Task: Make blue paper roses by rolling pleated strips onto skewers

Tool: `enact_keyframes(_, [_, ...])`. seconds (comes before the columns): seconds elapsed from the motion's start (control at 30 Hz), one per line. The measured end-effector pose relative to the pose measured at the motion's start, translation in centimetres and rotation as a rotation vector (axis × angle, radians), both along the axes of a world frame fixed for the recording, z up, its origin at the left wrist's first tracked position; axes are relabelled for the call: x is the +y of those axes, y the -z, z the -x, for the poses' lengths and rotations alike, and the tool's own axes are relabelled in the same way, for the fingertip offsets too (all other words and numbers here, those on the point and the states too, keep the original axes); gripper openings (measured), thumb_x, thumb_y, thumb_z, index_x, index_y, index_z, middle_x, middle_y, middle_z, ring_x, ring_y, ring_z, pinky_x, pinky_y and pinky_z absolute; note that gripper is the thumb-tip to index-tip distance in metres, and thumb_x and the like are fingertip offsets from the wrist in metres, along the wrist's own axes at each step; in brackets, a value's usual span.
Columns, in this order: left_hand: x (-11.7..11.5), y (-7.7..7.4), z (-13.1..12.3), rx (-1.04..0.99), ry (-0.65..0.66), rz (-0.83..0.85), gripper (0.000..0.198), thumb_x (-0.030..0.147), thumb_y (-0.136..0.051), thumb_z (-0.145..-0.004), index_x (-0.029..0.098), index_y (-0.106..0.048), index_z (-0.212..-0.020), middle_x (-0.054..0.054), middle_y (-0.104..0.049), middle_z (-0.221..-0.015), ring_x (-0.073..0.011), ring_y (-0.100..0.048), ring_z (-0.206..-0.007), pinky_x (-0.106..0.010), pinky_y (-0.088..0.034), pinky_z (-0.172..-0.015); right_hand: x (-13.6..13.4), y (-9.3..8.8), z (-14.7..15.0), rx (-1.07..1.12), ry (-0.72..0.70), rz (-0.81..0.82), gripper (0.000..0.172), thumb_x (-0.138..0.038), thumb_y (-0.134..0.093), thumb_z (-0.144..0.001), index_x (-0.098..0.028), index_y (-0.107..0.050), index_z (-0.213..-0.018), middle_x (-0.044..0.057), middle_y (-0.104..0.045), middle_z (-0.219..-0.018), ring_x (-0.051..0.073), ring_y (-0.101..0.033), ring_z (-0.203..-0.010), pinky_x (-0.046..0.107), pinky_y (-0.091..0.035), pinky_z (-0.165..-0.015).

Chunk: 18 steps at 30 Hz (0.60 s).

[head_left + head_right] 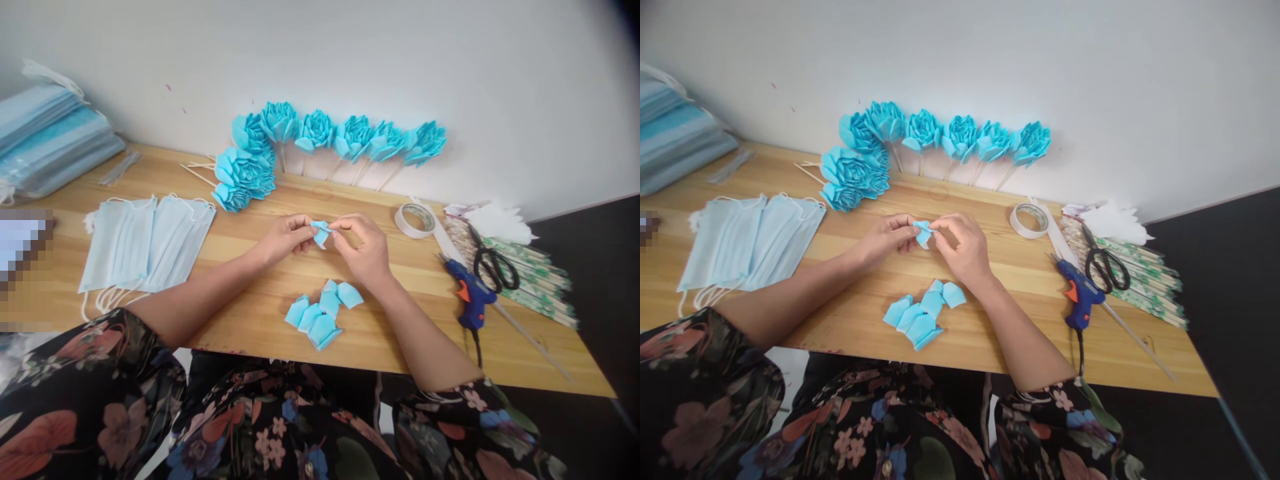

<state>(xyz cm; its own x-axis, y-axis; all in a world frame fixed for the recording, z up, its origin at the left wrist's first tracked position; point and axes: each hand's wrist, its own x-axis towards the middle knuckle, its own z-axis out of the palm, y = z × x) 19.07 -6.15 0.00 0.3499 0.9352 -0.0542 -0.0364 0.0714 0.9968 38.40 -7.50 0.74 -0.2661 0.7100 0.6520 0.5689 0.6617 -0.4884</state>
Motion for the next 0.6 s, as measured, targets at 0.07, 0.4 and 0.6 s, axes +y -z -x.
enact_keyframes(0.07, [0.01,0.06,0.03,-0.004,0.009,-0.002,0.023,0.034,-0.069,-0.081,0.016,-0.058,-0.072,0.001,-0.058,-0.056,-0.0072,-0.05,-0.05,-0.018,-0.036,-0.048,0.0,-0.01,-0.01,-0.001,-0.002,-0.002,0.013,-0.015,-0.061,-0.089,-0.025,-0.069,-0.091,0.003,-0.075,-0.095,0.021,-0.069,-0.091,0.039,-0.053,-0.084])
enact_keyframes(0.4, [-0.05,0.06,-0.12,-0.101,0.016,0.011,0.03,0.042,-0.074,-0.078,0.016,-0.059,-0.081,0.0,-0.065,-0.061,-0.0099,-0.059,-0.052,-0.019,-0.044,-0.048,0.08,0.12,0.0,-0.02,-0.03,-0.003,0.015,-0.014,-0.06,-0.089,-0.026,-0.068,-0.092,0.003,-0.075,-0.095,0.023,-0.069,-0.091,0.041,-0.053,-0.085])
enact_keyframes(0.6, [-0.04,0.05,0.03,-0.069,0.024,0.013,0.037,0.05,-0.076,-0.077,0.015,-0.064,-0.084,-0.002,-0.069,-0.064,-0.0093,-0.059,-0.05,-0.02,-0.045,-0.05,0.07,0.1,-0.03,-0.046,-0.027,0.002,0.015,-0.016,-0.059,-0.09,-0.027,-0.069,-0.092,0.003,-0.075,-0.096,0.023,-0.068,-0.092,0.041,-0.052,-0.085])
